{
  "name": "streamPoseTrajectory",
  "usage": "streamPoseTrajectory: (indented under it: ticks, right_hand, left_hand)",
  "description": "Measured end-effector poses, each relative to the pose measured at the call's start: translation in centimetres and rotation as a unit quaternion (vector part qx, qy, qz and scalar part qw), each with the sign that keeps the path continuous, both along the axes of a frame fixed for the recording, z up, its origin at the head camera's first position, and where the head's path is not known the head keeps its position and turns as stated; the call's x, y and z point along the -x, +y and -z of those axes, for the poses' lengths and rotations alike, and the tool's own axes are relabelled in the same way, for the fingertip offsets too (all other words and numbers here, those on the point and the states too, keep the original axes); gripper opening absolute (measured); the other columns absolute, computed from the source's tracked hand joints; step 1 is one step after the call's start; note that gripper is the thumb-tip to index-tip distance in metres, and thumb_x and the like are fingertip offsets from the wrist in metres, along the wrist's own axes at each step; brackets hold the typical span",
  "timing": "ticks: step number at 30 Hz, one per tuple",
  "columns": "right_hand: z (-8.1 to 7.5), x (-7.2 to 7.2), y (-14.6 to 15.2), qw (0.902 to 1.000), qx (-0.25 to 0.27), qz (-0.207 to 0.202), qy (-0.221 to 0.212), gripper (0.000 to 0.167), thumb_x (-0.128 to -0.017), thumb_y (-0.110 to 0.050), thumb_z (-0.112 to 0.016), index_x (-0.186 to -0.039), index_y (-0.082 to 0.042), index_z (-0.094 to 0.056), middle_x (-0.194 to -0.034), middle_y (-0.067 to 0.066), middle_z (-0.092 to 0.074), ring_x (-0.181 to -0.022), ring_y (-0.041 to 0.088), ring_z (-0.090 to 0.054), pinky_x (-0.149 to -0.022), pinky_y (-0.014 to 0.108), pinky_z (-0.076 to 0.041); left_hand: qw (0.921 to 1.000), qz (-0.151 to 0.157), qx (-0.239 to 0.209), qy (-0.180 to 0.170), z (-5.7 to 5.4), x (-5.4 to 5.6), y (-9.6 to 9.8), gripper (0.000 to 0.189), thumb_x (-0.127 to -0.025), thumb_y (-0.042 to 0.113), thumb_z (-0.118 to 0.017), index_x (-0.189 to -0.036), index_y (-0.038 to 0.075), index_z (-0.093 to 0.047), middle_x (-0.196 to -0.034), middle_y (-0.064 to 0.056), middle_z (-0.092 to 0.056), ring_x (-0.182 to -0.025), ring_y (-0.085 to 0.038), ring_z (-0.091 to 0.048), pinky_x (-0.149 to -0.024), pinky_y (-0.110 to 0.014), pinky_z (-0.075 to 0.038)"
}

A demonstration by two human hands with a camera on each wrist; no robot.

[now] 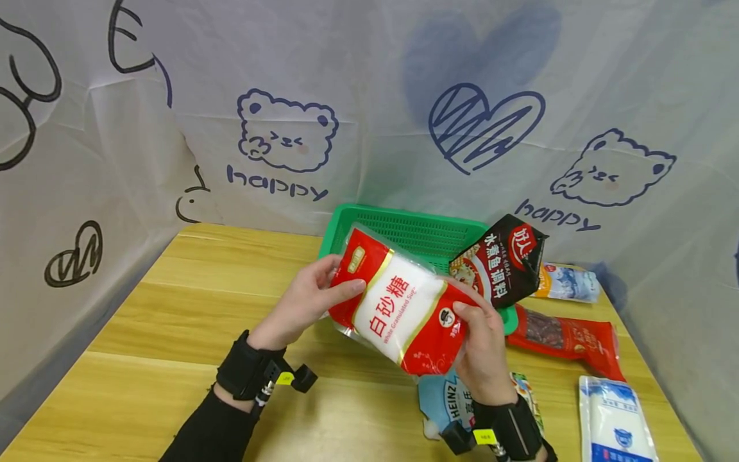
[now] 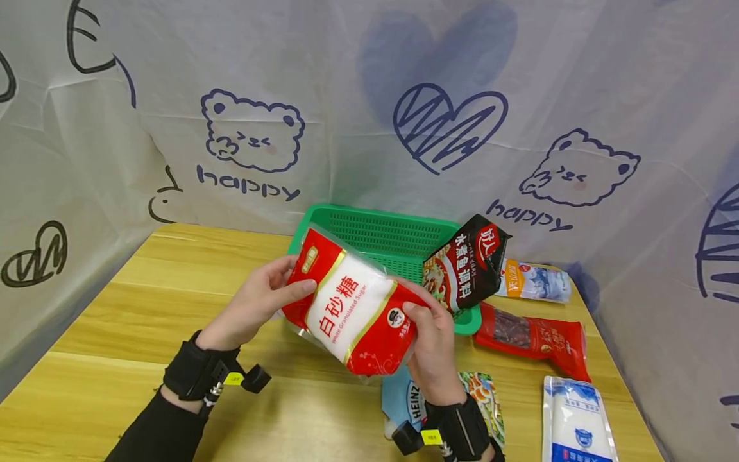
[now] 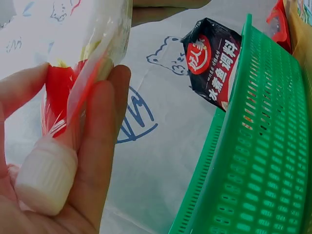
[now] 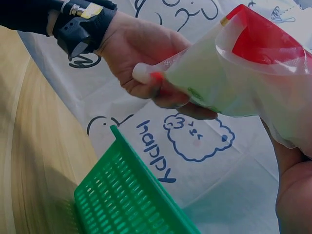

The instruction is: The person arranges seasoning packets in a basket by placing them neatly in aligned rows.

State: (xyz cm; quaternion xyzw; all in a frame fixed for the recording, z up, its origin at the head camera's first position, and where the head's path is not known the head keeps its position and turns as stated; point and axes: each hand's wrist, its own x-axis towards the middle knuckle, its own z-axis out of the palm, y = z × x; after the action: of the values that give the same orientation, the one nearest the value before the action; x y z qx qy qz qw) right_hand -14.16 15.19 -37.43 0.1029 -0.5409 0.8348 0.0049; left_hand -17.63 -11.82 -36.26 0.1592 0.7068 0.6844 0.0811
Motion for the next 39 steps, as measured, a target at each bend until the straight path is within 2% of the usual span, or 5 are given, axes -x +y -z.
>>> streamPoseTrajectory:
  ticks: [16, 22, 27, 33, 39]
  right_hand:
    - [0.7, 1.1, 0.3, 0.9988, -0.022, -0.038, 0.024, 0.038, -0.109, -0.013, -0.038, -0.132, -0.017, -0.068, -0.126, 0.009, -0.063, -0.103, 0.02, -0.07, -0.079, 0.037, -0.063]
    - [0.7, 1.7, 1.3, 0.9932, -0.069, -0.067, 0.066, 0.041, -0.11, -0.018, -0.035, -0.131, -0.025, -0.07, -0.124, 0.003, -0.067, -0.1, 0.017, -0.071, -0.076, 0.032, -0.063]
    - [0.0, 1.8, 2.2, 0.9887, -0.119, -0.045, 0.079, 0.04, -0.11, -0.02, -0.037, -0.133, -0.024, -0.07, -0.132, 0.002, -0.068, -0.11, 0.019, -0.068, -0.08, 0.031, -0.062]
    - [-1.2, 1.3, 2.6, 0.973, -0.201, -0.003, 0.113, 0.036, -0.111, -0.014, -0.044, -0.139, -0.001, -0.063, -0.135, 0.006, -0.069, -0.124, 0.023, -0.065, -0.096, 0.032, -0.058]
    - [-1.8, 0.8, 2.5, 0.9546, -0.256, -0.007, 0.152, 0.034, -0.108, -0.004, -0.05, -0.141, 0.001, -0.06, -0.136, 0.003, -0.069, -0.121, 0.018, -0.067, -0.099, 0.029, -0.055]
  left_hand:
    - [0.9983, -0.057, -0.004, 0.008, -0.3, -0.4, 0.3, 0.035, -0.097, 0.013, -0.074, -0.126, 0.001, -0.058, -0.115, -0.016, -0.071, -0.095, -0.028, -0.072, -0.08, -0.042, -0.064]
    - [0.9976, -0.067, -0.005, 0.019, -0.7, -0.6, 0.3, 0.037, -0.096, 0.01, -0.075, -0.126, -0.003, -0.058, -0.115, -0.019, -0.071, -0.095, -0.028, -0.072, -0.079, -0.041, -0.064]
    - [0.9971, -0.069, 0.007, 0.029, -1.3, -1.0, 0.0, 0.038, -0.095, 0.011, -0.077, -0.126, -0.002, -0.059, -0.114, -0.018, -0.071, -0.095, -0.029, -0.072, -0.078, -0.041, -0.064]
    - [0.9958, -0.056, 0.05, 0.052, -2.0, -1.7, -0.3, 0.038, -0.092, 0.015, -0.08, -0.123, 0.003, -0.061, -0.111, -0.012, -0.072, -0.094, -0.028, -0.071, -0.077, -0.041, -0.064]
    - [0.9946, -0.029, 0.078, 0.062, -2.2, -2.1, -0.1, 0.032, -0.091, 0.012, -0.081, -0.117, 0.004, -0.063, -0.103, -0.011, -0.074, -0.085, -0.027, -0.072, -0.072, -0.041, -0.064]
